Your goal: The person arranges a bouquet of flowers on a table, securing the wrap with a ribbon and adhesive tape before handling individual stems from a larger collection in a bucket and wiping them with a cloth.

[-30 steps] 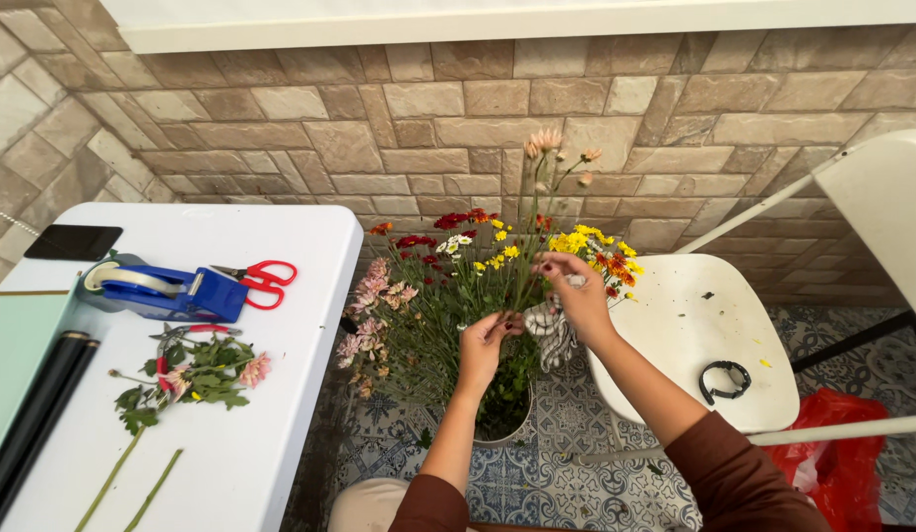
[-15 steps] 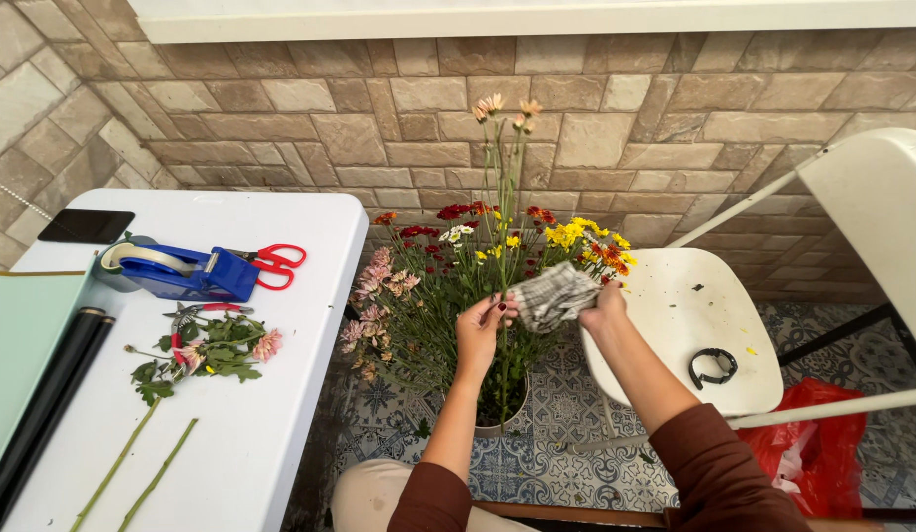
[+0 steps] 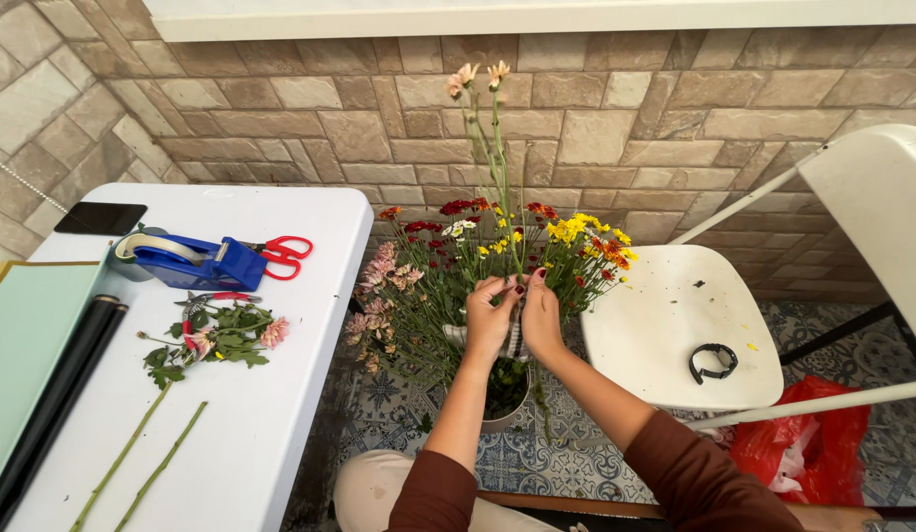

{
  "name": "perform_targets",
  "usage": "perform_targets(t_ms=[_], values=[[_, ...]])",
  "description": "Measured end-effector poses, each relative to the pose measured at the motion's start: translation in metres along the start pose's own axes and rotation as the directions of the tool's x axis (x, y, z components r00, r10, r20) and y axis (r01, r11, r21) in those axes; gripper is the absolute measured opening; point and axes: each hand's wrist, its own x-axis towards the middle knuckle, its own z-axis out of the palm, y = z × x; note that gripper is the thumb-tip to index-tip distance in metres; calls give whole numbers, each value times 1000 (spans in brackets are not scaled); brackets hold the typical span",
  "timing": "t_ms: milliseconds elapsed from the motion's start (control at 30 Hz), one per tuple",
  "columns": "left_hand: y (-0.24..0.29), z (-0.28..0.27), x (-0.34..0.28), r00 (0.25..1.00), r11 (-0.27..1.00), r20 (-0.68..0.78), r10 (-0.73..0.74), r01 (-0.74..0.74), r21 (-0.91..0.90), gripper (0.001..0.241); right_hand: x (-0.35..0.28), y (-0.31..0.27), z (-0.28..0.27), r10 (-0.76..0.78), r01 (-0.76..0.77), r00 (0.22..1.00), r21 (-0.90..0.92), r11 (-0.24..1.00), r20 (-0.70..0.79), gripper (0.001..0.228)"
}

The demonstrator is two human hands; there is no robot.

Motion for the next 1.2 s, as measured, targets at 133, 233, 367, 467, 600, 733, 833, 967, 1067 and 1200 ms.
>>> perform_targets(t_ms=[133,233,367,467,600,733,833,967,1067,1200], values=[[8,8,-1,1000,999,3,-10,10,-48,15,-2,1,0,-100,99,992,-21,995,-72,58],[34,8,2,1000,998,2,-2,2,-57,16,-20,-44,6,31,-31,997,7,999,-65,67],[55,0,23,1000,996,1,-28,28,-87,12,-15,-30,5,135,-134,991,38,990,-20,80],[62,-2,30,1000,999,2,15,-15,-44,12,-1,48,0,241,-238,970,54,970,-45,81],[63,-7,32,998,998,70,1,4,-62,17,12,86,14,95,-92,992,40,995,-80,52],[69,-8,31,984,969,50,-170,176,-171,16,3,77,27,167,-154,977,104,983,-132,51],[68,-12,31,982,962,39,-185,189,-197,16,2,73,36,172,-152,971,122,981,-169,54],[60,-19,33,989,972,29,-147,150,-181,15,5,84,42,221,-189,968,243,952,-115,52],[64,-23,32,988,965,25,-150,152,-214,17,-16,59,40,351,-328,930,190,925,-105,77],[71,-26,31,990,967,12,-144,143,-211,17,-28,78,33,399,-377,908,163,912,-128,82]])
